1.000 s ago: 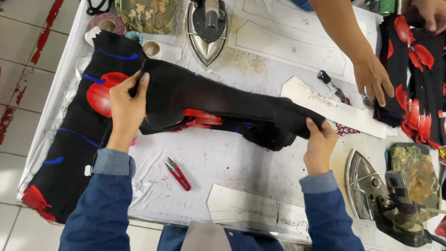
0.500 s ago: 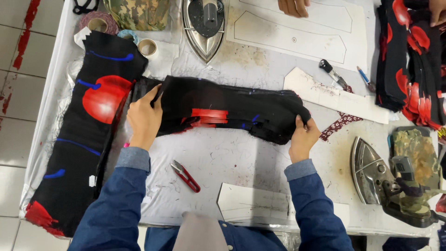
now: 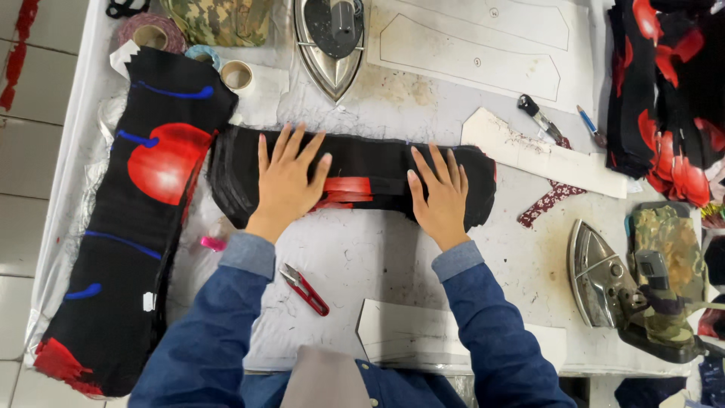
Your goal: The person places a paper pattern on a piece of black fabric, irons it, and then removes the pattern. They repeat this process with another piece of fabric, aligning the pattern and ironing it before removing the paper.
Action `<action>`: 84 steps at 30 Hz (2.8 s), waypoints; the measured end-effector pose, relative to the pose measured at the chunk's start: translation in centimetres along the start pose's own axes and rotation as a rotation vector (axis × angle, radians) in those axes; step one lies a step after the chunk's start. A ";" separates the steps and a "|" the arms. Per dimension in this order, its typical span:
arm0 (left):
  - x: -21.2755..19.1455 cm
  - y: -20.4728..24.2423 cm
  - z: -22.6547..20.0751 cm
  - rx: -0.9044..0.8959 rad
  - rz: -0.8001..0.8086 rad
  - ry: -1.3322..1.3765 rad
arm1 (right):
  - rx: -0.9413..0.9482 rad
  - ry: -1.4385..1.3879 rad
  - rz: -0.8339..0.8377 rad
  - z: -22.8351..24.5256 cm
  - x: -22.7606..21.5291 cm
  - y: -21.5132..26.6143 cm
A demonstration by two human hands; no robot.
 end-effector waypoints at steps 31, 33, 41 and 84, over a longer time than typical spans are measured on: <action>-14.9 30.5 11.5 -0.709 -0.550 -0.319 | -0.720 -0.341 0.225 26.0 14.9 7.9; -15.3 30.9 12.0 -0.778 -0.548 -0.131 | -0.610 -0.492 0.382 25.7 14.9 7.3; -17.8 29.2 12.0 -0.784 -0.563 -0.170 | -0.456 -0.632 0.504 28.1 9.7 7.1; -19.1 20.6 -9.9 0.005 -0.130 0.670 | -0.687 -0.511 0.285 22.3 -12.5 12.6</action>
Point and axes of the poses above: each hand's wrist, its own y-axis away from the middle knuckle, its own x-axis out of the palm, z = x × y, the point moved 6 cm from there along -y, towards the middle knuckle, and after that the axes turned 2 degrees about -y, right-handed, at the moved point
